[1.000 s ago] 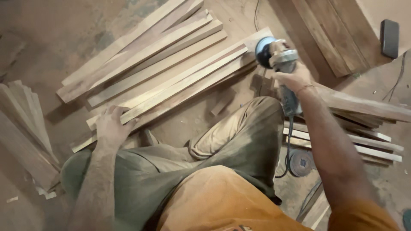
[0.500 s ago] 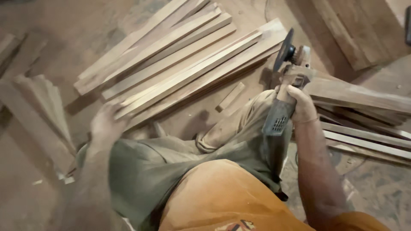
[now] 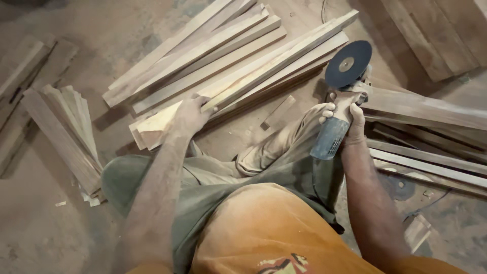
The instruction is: The person sits on the workshop floor sanding long wooden strips with an angle grinder fitted with a sanding disc. They hold each strip steady with one hand, run the grinder along the wood surface, then set the finished strip aside and pick up the next one.
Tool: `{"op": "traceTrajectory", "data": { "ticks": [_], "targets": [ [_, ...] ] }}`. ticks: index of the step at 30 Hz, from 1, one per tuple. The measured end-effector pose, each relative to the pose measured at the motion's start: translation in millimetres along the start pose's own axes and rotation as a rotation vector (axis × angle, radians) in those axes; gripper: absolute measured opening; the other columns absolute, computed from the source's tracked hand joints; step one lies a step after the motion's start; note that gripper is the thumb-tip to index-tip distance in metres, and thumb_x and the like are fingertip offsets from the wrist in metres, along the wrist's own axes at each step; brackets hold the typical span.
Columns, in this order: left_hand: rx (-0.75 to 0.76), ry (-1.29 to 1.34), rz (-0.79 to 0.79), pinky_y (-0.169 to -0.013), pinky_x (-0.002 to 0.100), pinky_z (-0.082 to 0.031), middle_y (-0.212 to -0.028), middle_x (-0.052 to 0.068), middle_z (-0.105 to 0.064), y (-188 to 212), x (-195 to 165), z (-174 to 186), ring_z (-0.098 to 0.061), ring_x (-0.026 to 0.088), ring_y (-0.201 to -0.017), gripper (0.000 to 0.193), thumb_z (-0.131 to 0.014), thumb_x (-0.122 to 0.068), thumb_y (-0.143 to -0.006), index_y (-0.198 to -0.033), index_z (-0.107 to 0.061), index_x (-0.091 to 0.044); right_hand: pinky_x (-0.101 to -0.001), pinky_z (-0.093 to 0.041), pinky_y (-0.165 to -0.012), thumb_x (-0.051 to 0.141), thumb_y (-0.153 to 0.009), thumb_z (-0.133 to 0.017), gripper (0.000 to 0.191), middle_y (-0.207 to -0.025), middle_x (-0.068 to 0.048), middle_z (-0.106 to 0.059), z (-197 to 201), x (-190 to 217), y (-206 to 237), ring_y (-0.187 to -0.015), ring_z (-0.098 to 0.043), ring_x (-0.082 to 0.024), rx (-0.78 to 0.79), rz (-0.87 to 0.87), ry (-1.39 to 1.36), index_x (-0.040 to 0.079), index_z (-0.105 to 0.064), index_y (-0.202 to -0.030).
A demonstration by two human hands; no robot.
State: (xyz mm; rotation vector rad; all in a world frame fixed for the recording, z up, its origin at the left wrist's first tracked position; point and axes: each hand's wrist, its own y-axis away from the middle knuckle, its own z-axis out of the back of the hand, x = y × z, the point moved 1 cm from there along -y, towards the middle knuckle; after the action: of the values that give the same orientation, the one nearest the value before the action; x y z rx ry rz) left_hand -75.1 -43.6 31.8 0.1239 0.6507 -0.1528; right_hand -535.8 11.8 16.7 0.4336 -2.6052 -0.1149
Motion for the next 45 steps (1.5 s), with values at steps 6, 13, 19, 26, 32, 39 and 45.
{"op": "traceTrajectory", "data": {
  "ticks": [6, 13, 19, 26, 32, 39, 45],
  "targets": [
    [-0.202, -0.233, 0.061, -0.096, 0.050, -0.049, -0.117, 0.014, -0.068, 14.4, 8.7, 0.0, -0.062, 0.037, -0.113, 0.031, -0.072, -0.038, -0.096, -0.114, -0.076, -0.012, -0.0460, -0.052, -0.096, 0.037, -0.089, -0.078, 0.071, -0.114, -0.010, -0.056, -7.9, -2.1, 0.1, -0.101, -0.060, -0.025, 0.005, -0.011, 0.135, 0.005, -0.050, -0.145],
    [-0.326, -0.162, -0.100, -0.097, 0.051, -0.049, -0.116, 0.016, -0.065, 47.8, 40.2, -6.4, -0.058, 0.040, -0.112, 0.043, -0.078, -0.023, -0.084, -0.123, -0.068, -0.008, -0.0472, -0.053, -0.095, 0.034, -0.087, -0.079, 0.069, -0.116, -0.012, -0.056, -5.4, -3.9, -7.1, -0.102, -0.061, -0.027, 0.034, -0.090, 0.169, 0.005, -0.048, -0.142],
    [-0.393, -0.109, -0.100, -0.098, 0.051, -0.047, -0.116, 0.015, -0.065, 41.7, 46.0, -23.3, -0.057, 0.041, -0.114, 0.040, -0.079, -0.022, -0.086, -0.122, -0.068, -0.009, -0.0459, -0.054, -0.096, 0.032, -0.088, -0.078, 0.070, -0.118, -0.012, -0.058, -0.3, -9.1, -6.3, -0.105, -0.063, -0.027, -0.041, -0.122, 0.229, 0.005, -0.048, -0.145],
    [-0.356, -0.073, 0.000, -0.102, 0.051, -0.044, -0.123, 0.011, -0.063, 40.0, 48.8, -13.8, -0.053, 0.035, -0.123, 0.051, -0.084, -0.029, -0.079, -0.123, -0.068, -0.012, -0.0398, -0.057, -0.086, 0.022, -0.092, -0.066, 0.049, -0.112, -0.014, -0.067, -46.4, -7.1, -20.9, -0.096, -0.068, -0.026, -0.163, -0.134, 0.621, 0.001, -0.058, -0.136],
    [-0.402, -0.019, 0.175, -0.115, 0.051, -0.034, -0.136, 0.010, -0.058, 71.1, 80.8, 4.8, -0.046, 0.034, -0.133, 0.047, -0.089, -0.032, -0.072, -0.114, -0.075, -0.016, -0.0310, -0.052, -0.082, 0.008, -0.088, -0.079, 0.046, -0.110, -0.003, -0.069, -126.1, -39.9, -37.7, -0.094, -0.066, -0.015, -0.106, -0.083, 1.256, -0.001, -0.064, -0.130],
    [-0.557, -0.023, 0.091, -0.122, 0.055, -0.025, -0.142, 0.011, -0.056, 80.5, 91.1, -15.4, -0.040, 0.035, -0.143, 0.038, -0.086, -0.026, -0.078, -0.114, -0.077, -0.018, -0.0340, -0.057, -0.084, 0.023, -0.075, -0.085, 0.056, -0.106, -0.007, -0.075, -179.3, -136.9, -82.4, -0.094, -0.071, -0.018, 0.012, -0.184, 1.867, 0.005, -0.068, -0.125],
    [-0.533, -0.082, 0.086, -0.122, 0.056, -0.024, -0.144, 0.011, -0.055, 81.6, 93.8, -16.2, -0.039, 0.035, -0.143, 0.047, -0.082, -0.015, -0.071, -0.118, -0.076, -0.019, -0.0404, -0.056, -0.084, 0.036, -0.070, -0.087, 0.065, -0.100, -0.019, -0.075, -201.3, -179.2, -106.2, -0.094, -0.074, -0.030, 0.218, -0.129, 2.120, 0.000, -0.068, -0.120]
  ]
}}
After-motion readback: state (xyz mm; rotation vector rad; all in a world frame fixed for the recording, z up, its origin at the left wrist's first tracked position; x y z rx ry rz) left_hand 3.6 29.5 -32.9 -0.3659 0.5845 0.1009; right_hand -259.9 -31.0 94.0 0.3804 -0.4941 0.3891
